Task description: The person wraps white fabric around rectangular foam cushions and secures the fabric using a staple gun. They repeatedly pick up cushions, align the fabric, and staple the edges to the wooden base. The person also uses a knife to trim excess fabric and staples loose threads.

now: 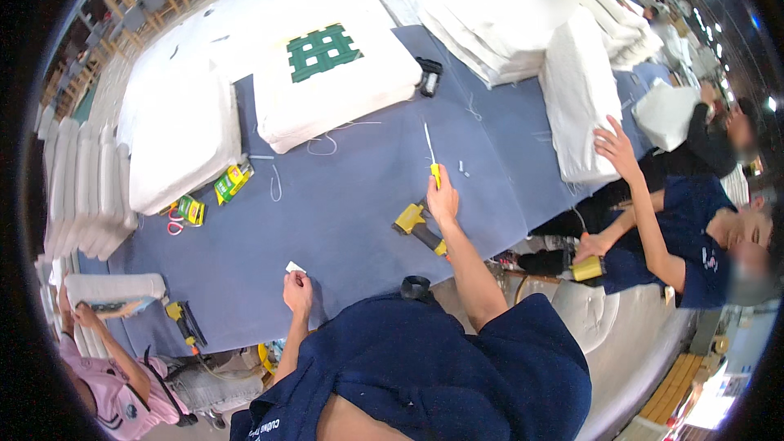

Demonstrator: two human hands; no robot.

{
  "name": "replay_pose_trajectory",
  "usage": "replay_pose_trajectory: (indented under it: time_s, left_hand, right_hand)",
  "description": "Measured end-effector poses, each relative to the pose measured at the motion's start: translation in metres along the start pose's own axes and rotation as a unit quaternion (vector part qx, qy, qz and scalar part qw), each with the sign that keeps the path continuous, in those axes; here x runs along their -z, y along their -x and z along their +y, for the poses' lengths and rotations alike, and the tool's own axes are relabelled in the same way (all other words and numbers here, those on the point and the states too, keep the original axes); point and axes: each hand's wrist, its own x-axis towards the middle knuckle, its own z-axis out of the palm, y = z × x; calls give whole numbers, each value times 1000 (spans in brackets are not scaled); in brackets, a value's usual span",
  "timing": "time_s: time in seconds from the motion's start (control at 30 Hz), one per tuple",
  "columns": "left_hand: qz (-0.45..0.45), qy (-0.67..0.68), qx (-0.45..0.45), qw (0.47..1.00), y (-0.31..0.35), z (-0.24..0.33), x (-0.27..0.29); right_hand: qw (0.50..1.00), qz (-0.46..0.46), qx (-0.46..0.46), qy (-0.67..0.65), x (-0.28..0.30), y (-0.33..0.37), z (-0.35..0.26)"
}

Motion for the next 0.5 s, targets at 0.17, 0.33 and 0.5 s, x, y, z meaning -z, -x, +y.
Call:
replay_pose_trajectory:
  time_s: [0.17, 0.33, 0.5]
  left_hand:
    - [-44, -30, -17, 998, -5, 9, -7]
    - [-78, -87, -48, 992, -34, -35, -5]
    - [-123, -36, -37, 991, -35, -39, -10]
  right_hand:
    - [950, 231, -140, -155, -8, 9, 94]
    - [771, 235, -263, -530, -10, 47, 73]
    - [654, 473, -319, -496, 32, 80, 166]
